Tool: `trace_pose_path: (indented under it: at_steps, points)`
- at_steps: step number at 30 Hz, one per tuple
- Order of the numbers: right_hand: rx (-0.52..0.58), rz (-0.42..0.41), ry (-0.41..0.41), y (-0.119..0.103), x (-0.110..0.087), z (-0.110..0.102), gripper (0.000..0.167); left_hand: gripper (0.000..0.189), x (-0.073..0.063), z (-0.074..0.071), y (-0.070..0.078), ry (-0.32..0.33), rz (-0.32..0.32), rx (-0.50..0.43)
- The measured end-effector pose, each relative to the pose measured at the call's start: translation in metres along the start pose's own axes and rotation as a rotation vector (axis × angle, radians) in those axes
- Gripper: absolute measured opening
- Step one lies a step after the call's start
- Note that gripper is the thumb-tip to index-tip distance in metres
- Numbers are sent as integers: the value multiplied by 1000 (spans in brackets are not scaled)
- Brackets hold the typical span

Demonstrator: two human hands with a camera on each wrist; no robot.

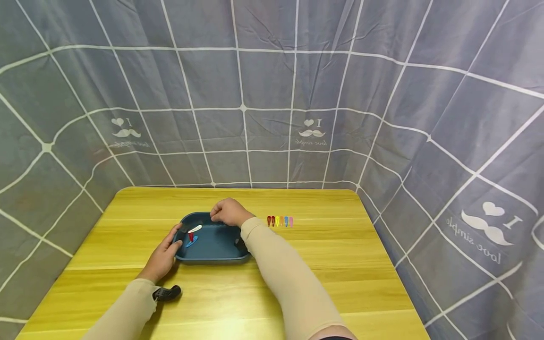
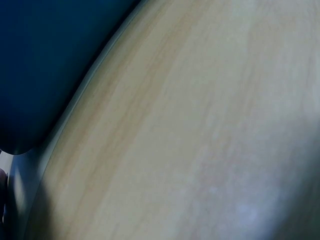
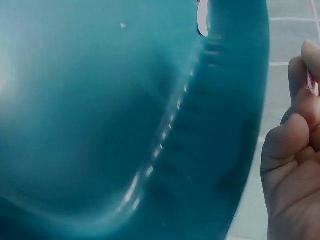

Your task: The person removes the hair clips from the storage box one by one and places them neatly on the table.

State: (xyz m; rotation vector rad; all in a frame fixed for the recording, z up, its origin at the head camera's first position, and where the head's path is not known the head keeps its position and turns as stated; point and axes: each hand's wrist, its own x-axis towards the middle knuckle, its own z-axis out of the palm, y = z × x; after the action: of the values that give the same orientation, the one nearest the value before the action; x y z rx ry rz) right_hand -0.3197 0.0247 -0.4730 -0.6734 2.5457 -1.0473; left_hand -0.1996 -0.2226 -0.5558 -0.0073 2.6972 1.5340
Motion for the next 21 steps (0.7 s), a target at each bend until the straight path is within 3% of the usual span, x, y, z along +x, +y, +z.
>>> trace_pose_path:
  at_steps: [12,21]
  points:
    - [60,26,47,15,-17,-41,27,58,0,-2,2,-6,-18,3]
    - [69,53,108,41,-35,-68,34,58,1,-1,1,-9,5,-2]
